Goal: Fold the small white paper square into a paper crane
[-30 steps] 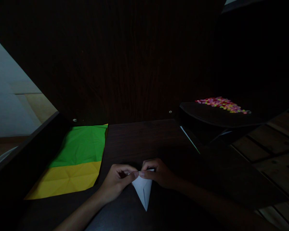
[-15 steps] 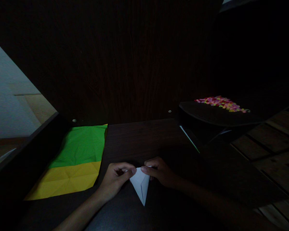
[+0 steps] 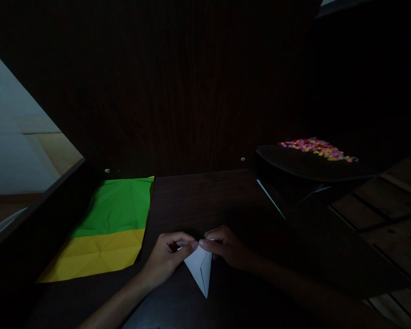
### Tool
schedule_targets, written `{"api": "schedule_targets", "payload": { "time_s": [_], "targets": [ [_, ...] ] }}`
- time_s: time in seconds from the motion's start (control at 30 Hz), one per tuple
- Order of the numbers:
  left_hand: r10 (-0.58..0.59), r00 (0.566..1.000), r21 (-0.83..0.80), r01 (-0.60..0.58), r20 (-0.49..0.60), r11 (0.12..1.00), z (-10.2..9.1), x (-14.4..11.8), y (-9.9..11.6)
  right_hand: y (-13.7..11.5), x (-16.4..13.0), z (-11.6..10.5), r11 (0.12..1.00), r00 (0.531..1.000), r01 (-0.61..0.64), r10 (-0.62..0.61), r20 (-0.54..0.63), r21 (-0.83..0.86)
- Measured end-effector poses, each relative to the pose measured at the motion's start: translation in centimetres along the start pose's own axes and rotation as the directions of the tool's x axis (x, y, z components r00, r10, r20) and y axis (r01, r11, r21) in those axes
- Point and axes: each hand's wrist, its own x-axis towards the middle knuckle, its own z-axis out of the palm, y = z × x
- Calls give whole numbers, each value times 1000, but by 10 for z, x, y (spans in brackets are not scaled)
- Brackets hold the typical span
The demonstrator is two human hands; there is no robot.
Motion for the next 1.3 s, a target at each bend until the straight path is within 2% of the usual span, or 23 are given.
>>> {"api": "schedule_targets", "payload": {
  "time_s": [0.3, 0.57, 1.3],
  "targets": [
    [29, 999, 4, -29, 18, 1000, -1, 0, 0, -2, -1, 2, 999, 1000, 3, -4, -29, -47],
    [45, 999, 20, -45, 14, 999, -2, -1, -1, -1, -1, 1, 1000, 1000, 22, -22, -10, -14],
    [24, 1000, 20, -24, 11, 1000, -2, -3, 4, -5, -2, -1, 1000, 999, 27, -27, -20, -4]
  ]
}}
